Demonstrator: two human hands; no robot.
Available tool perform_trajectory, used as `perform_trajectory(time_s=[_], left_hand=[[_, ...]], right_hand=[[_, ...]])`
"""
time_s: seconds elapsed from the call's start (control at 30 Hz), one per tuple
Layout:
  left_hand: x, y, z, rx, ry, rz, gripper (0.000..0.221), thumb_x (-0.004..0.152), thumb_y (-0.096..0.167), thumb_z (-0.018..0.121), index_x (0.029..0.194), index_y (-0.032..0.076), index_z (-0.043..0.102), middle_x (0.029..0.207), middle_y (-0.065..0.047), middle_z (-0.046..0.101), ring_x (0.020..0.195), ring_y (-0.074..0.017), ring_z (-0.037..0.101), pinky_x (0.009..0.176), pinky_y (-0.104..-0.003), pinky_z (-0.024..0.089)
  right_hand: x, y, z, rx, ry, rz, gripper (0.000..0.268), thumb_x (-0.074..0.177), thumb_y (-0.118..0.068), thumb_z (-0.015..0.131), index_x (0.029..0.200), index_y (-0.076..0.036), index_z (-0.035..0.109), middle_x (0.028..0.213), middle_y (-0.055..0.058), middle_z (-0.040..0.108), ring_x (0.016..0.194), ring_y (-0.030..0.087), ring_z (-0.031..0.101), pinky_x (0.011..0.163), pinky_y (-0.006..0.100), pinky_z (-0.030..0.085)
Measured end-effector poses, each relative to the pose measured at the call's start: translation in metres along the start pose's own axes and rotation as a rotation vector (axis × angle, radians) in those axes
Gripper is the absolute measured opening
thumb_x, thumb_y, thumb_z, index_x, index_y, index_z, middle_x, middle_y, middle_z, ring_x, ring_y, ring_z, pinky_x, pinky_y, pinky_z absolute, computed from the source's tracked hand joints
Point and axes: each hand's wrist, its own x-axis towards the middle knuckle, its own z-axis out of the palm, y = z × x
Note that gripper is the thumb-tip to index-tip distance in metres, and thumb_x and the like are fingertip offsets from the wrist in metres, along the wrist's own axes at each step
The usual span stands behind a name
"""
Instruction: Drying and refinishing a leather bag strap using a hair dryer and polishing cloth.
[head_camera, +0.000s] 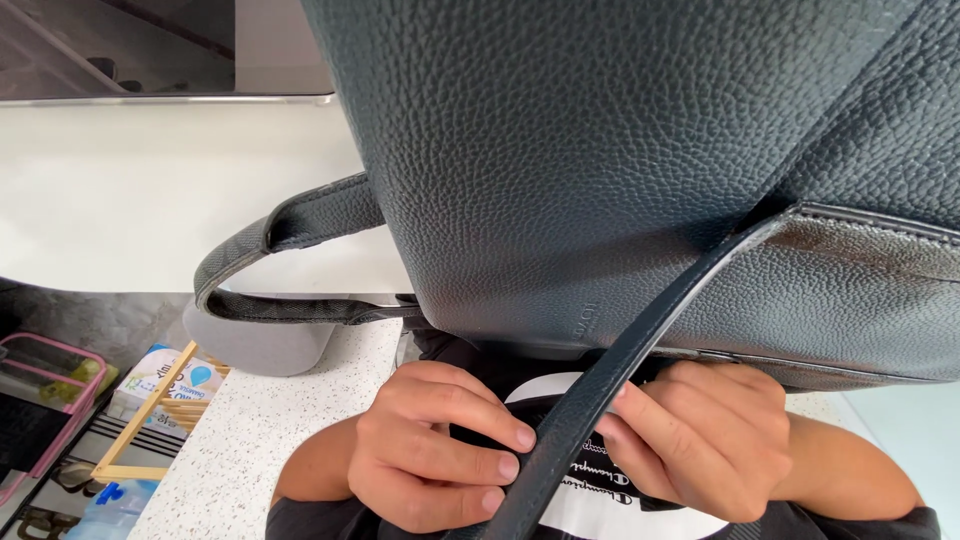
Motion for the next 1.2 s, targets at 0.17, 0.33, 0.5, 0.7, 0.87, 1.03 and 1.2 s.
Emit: perform_trajectory(time_s=[0.17, 0.33, 0.5, 0.7, 0.87, 1.03, 1.2], left_hand=[[0.004, 0.003, 0.0, 0.004, -0.003, 0.006, 0.01, 0.092, 0.004, 0.078, 0.094, 0.006, 0.069, 0.1, -0.009, 0.073, 0.095, -0.0305, 0.079, 0.071, -0.038, 0.07], [0.005, 0.012, -0.001, -0.036, -0.029, -0.033, 0.015, 0.087, 0.006, 0.081, 0.096, 0.003, 0.069, 0.1, -0.011, 0.073, 0.095, -0.032, 0.078, 0.072, -0.04, 0.07], [-0.005, 0.027, 0.021, 0.01, 0.08, -0.085, 0.032, 0.08, -0.002, 0.087, 0.101, 0.004, 0.063, 0.097, -0.01, 0.07, 0.095, -0.03, 0.079, 0.072, -0.038, 0.07], [-0.018, 0.059, 0.042, -0.014, 0.238, -0.324, 0.034, 0.085, -0.007, 0.08, 0.104, 0.004, 0.054, 0.099, -0.012, 0.063, 0.09, -0.0304, 0.078, 0.076, -0.039, 0.068], [-0.024, 0.068, 0.045, -0.057, 0.284, -0.381, 0.028, 0.09, -0.006, 0.07, 0.104, 0.001, 0.048, 0.098, -0.016, 0.059, 0.09, -0.0319, 0.076, 0.083, -0.043, 0.07], [-0.031, 0.082, 0.051, -0.177, 0.339, -0.505, 0.023, 0.096, -0.009, 0.064, 0.108, -0.001, 0.046, 0.102, -0.017, 0.057, 0.095, -0.0328, 0.075, 0.085, -0.039, 0.068], [-0.036, 0.092, 0.053, -0.24, 0.362, -0.537, 0.022, 0.097, -0.01, 0.064, 0.108, -0.002, 0.047, 0.102, -0.017, 0.058, 0.094, -0.0306, 0.075, 0.086, -0.038, 0.068]], right_hand=[[0.009, -0.001, -0.001, 0.007, -0.007, -0.06, 0.032, 0.079, -0.004, 0.082, 0.101, 0.011, 0.064, 0.064, 0.006, 0.061, 0.052, 0.016, 0.058, 0.042, 0.028, 0.043], [0.012, -0.009, -0.002, 0.062, -0.028, -0.144, 0.034, 0.081, -0.006, 0.084, 0.103, 0.011, 0.067, 0.063, 0.003, 0.057, 0.05, 0.014, 0.053, 0.04, 0.029, 0.037], [0.012, -0.023, -0.013, 0.068, -0.019, -0.155, 0.031, 0.081, -0.005, 0.083, 0.102, 0.01, 0.065, 0.064, 0.004, 0.059, 0.051, 0.015, 0.055, 0.041, 0.029, 0.039], [-0.012, -0.039, -0.016, 0.027, 0.032, -0.085, 0.03, 0.08, -0.002, 0.08, 0.101, 0.012, 0.065, 0.064, 0.006, 0.06, 0.051, 0.018, 0.057, 0.043, 0.031, 0.042], [-0.022, -0.053, -0.014, -0.002, 0.044, -0.058, 0.031, 0.08, -0.001, 0.08, 0.103, 0.013, 0.066, 0.063, 0.006, 0.058, 0.051, 0.02, 0.058, 0.044, 0.033, 0.044], [-0.024, -0.064, -0.009, -0.01, 0.028, -0.019, 0.032, 0.079, 0.0, 0.08, 0.104, 0.012, 0.066, 0.063, 0.007, 0.059, 0.051, 0.021, 0.058, 0.045, 0.033, 0.044], [-0.022, -0.074, -0.007, 0.005, 0.006, 0.046, 0.037, 0.079, -0.001, 0.082, 0.111, 0.011, 0.065, 0.064, 0.006, 0.059, 0.052, 0.02, 0.059, 0.045, 0.033, 0.044]])
